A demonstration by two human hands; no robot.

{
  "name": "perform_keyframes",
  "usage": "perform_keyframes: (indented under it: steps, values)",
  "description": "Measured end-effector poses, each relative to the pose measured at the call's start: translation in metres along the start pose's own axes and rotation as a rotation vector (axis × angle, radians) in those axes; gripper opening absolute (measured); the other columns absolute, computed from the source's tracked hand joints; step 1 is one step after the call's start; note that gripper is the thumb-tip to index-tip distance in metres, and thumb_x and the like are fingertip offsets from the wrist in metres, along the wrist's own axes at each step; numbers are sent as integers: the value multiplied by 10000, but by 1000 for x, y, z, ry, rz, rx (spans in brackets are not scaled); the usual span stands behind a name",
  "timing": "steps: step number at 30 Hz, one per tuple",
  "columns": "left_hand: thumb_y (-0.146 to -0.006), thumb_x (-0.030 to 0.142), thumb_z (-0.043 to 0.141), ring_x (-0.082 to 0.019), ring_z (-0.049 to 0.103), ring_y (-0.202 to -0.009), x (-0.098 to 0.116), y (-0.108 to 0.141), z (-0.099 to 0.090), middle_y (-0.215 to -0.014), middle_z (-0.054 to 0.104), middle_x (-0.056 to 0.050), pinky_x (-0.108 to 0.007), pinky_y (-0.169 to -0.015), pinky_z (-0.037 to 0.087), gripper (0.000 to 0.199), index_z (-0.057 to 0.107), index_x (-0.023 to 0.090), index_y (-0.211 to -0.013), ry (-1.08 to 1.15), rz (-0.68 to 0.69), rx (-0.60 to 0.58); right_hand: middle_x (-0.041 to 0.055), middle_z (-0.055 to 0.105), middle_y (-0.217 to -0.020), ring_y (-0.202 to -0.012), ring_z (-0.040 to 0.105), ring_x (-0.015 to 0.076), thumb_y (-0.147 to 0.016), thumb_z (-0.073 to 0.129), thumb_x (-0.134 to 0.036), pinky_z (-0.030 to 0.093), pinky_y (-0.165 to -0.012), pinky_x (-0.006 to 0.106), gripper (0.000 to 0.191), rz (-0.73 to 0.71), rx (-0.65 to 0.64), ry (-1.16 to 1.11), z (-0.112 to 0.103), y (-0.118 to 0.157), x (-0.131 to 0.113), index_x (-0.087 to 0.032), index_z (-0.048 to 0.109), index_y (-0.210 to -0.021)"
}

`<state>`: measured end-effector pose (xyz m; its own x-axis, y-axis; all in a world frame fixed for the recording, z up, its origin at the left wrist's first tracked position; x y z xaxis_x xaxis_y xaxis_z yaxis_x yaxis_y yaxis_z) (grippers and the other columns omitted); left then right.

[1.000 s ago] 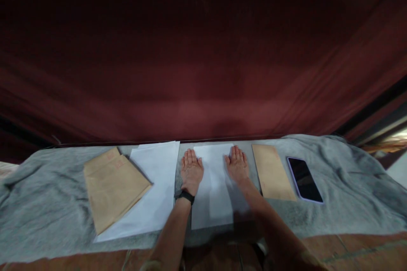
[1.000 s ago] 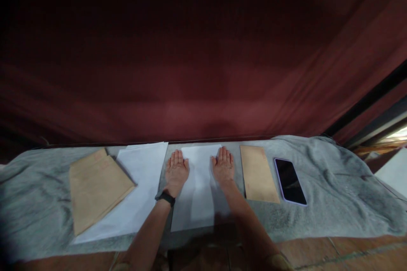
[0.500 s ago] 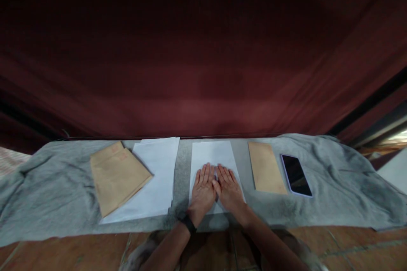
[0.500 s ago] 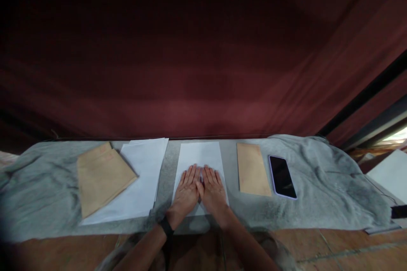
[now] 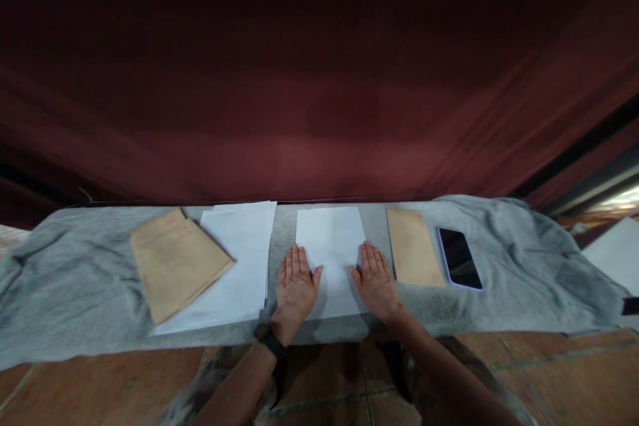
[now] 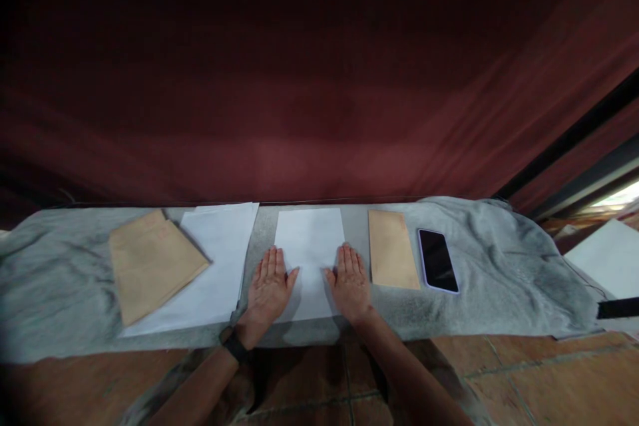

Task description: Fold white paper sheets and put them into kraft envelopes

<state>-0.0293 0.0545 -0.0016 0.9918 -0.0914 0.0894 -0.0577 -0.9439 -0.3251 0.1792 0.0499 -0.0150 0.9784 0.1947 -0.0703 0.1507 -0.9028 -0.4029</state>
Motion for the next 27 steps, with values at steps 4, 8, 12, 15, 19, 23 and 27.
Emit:
perform_keyframes:
  steps: [4, 8, 12, 15, 19, 23, 27]
  values:
    - [-1034, 406, 350, -370, 396, -1468, -3, -2, -8, -1542, 430, -285, -548, -1203, 341, 635, 426, -32, -1487, -24, -15, -6, 256, 432, -1561, -1446, 417, 360, -1062, 386, -428, 344, -1179, 518, 637, 47, -10, -14, -4, 3, 6, 10, 389, -1525]
    - [-1029, 330, 357, -322, 294, -1525, 19, 6, -15, -1611, 362, -212, -526, -1233, 307, 599, 350, 31, -1548, 19, 131, -28, 185, 378, -1615, -1500, 348, 296, -1079, 318, -363, 319, -1207, 497, 599, -35, -59, -137, -12, 3, -9, -76, 262, -1601]
    - [-981, 195, 376, -267, 259, -1543, 52, 28, -11, -1627, 364, -155, -524, -1260, 260, 623, 278, 89, -1587, 109, 393, -106, 115, 342, -1646, -1529, 293, 214, -1090, 255, -368, 293, -1235, 430, 586, -202, -166, -276, -18, 10, -37, -139, 202, -1626]
    - [-960, 171, 397, -266, 268, -1540, 62, 39, -9, -1616, 382, -167, -521, -1267, 243, 640, 281, 75, -1582, 136, 448, -150, 95, 340, -1649, -1529, 289, 195, -1094, 242, -391, 256, -1253, 424, 581, -247, -203, -299, -20, 17, -45, -158, 211, -1626]
    - [-995, 241, 371, -252, 254, -1546, 60, 38, -12, -1635, 360, -134, -508, -1272, 231, 609, 290, 98, -1582, 163, 429, -187, 124, 355, -1638, -1521, 309, 219, -1091, 267, -420, 247, -1253, 445, 602, -236, -188, -250, -19, 22, -36, -125, 241, -1615]
    - [-1032, 340, 349, -250, 245, -1550, 56, 35, -16, -1646, 343, -127, -509, -1276, 206, 584, 320, 112, -1569, 183, 432, -208, 143, 363, -1631, -1520, 311, 243, -1087, 290, -411, 249, -1247, 457, 597, -239, -163, -182, -17, 26, -25, -97, 289, -1595]
    - [-1047, 436, 346, -246, 229, -1555, 51, 35, -20, -1662, 308, -124, -499, -1277, 191, 601, 323, 139, -1568, 188, 485, -219, 144, 339, -1642, -1517, 316, 254, -1083, 311, -400, 259, -1237, 463, 596, -244, -154, -136, -17, 28, -16, -104, 277, -1600]
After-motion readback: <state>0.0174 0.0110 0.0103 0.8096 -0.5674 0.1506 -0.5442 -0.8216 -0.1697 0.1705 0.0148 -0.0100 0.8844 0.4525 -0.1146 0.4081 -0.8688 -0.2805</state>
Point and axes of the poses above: each hand's wrist, its own y-axis away from the middle knuckle, its own z-axis out of the palm, x = y × z, the point moved 4 cm from there along -y, towards the middle knuckle
